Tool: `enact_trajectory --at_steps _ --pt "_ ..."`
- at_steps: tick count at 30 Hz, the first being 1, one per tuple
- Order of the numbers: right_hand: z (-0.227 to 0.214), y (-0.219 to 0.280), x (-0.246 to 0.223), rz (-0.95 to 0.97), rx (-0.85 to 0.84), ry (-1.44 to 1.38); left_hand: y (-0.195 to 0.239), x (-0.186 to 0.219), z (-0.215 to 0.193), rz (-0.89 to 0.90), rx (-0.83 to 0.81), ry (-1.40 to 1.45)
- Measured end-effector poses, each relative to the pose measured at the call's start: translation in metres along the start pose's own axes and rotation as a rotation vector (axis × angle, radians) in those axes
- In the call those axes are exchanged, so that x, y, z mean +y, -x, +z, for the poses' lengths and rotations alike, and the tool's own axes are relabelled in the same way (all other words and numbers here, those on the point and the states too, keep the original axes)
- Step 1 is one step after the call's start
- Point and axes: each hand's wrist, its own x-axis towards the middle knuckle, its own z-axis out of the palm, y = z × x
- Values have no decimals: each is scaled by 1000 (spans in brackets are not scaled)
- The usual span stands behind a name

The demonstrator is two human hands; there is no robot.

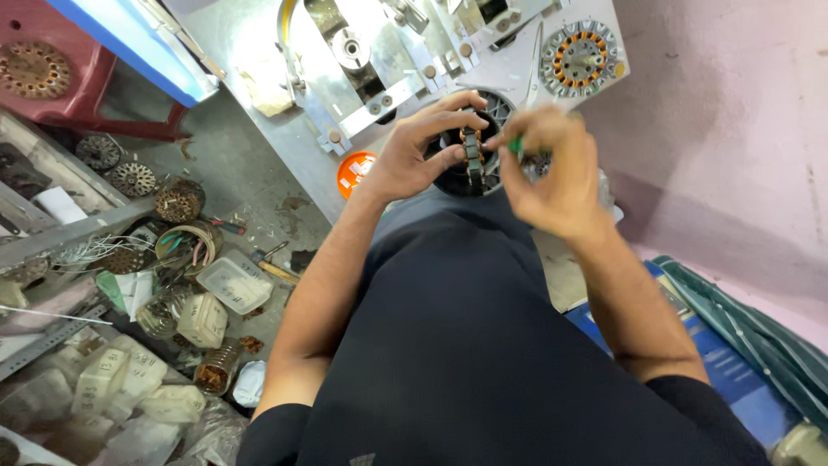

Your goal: The person repairs a fan motor by hand and using a screwdriver. The person uses the tool to insert small white components into the motor slots and then uses a white substance to secure parts of the motor.

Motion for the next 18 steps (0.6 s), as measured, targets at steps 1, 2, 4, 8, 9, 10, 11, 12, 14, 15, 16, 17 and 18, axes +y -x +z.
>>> enact_trajectory --at_steps 1,2,4,8,9,10,11,12,14,15,16,17,18 --pt "5 4 -4 -109 34 84 0 2 0 4 4 12" --pt "9 7 -5 -136 50 106 1 3 -1 3 16 -7" --pt "12 17 -6 -183 83 155 2 4 0 -2 33 -41" --pt "6 38 -3 30 269 -145 19 4 11 68 262 -209" --pt "0 41 -1 57 342 -181 29 4 15 92 353 -278" --pt "-7 44 2 81 415 -219 37 2 18 115 444 -346" --pt "-11 49 5 118 452 -232 47 -2 17 67 523 -358" --pt "-16 54 8 154 489 -246 58 -8 15 18 603 -369" --pt "-23 66 14 253 482 -324 84 -22 7 -262 657 -457" --pt "-25 72 17 300 477 -367 96 -32 -1 -309 608 -582" --pt "-23 78 21 345 473 -416 107 -42 -10 -357 556 -706" --pt "-21 82 24 381 464 -463 118 -51 -15 -409 508 -839" --pt "-17 85 26 418 455 -509 128 -59 -15 -403 508 -858"
